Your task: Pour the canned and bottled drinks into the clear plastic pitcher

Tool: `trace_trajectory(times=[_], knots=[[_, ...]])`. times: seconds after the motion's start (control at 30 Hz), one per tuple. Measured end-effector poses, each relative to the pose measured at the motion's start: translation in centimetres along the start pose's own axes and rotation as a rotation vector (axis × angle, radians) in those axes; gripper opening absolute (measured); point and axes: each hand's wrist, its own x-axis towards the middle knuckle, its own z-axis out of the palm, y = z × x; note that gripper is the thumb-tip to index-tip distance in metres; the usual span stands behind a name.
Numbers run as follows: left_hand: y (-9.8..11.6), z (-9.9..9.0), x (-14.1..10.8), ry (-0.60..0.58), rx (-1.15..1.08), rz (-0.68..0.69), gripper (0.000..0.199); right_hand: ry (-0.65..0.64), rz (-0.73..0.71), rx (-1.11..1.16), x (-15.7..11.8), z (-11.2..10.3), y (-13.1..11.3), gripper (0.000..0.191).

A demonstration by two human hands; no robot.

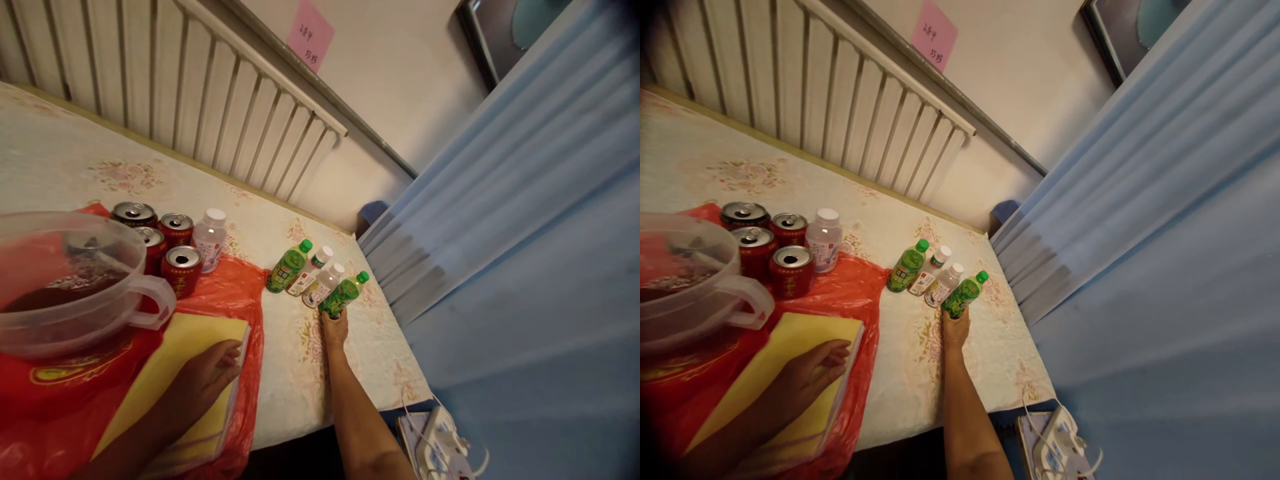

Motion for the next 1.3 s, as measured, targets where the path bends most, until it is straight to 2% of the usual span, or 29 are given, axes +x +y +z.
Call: trace_trajectory(times=[0.3,0.7,0.8,0.9,1.0,1.07,1.13,1.23,1.3], knots=[[-0.4,0.0,0.0,-0.010,0.014,0.018,0.038,0.001,0.035,-0.031,0.3,0.2,-0.1,0.048],[0.2,-0.1,0.0,-0.001,-0.003,-0.016,0.038,0.010,0.026,0.024,0.4,0.6,0.3,0.047],[0.4,-0.1,0.0,-0.003,-0.018,-0.011,0.039,0.045,0.043,0.051,0.4,0.3,0.2,0.053],[0.5,0.0,0.0,-0.012,-0.025,0.003,0.039,0.131,0.080,0.078,-0.7,-0.5,-0.2,0.068],[0.9,0.0,-0.1,-0.029,-0.034,-0.018,0.038,0.181,0.082,0.112,-3.4,-1.1,-1.1,0.066],[1.3,-0.2,-0.3,-0.043,-0.042,-0.023,0.037,0.136,0.030,0.156,-5.5,-1.1,-2.6,0.056],[1.7,-0.5,-0.6,-0.049,-0.045,-0.017,0.035,0.013,-0.085,0.245,-7.1,-0.6,-5.2,0.046],[2.1,-1.0,-1.1,-0.053,-0.052,-0.022,0.034,-0.269,-0.345,0.391,-7.8,0.7,-11.7,0.034],[2.2,-1.5,-1.5,-0.056,-0.061,-0.036,0.035,-0.369,-0.496,0.414,-7.3,1.8,-17.1,0.031]])
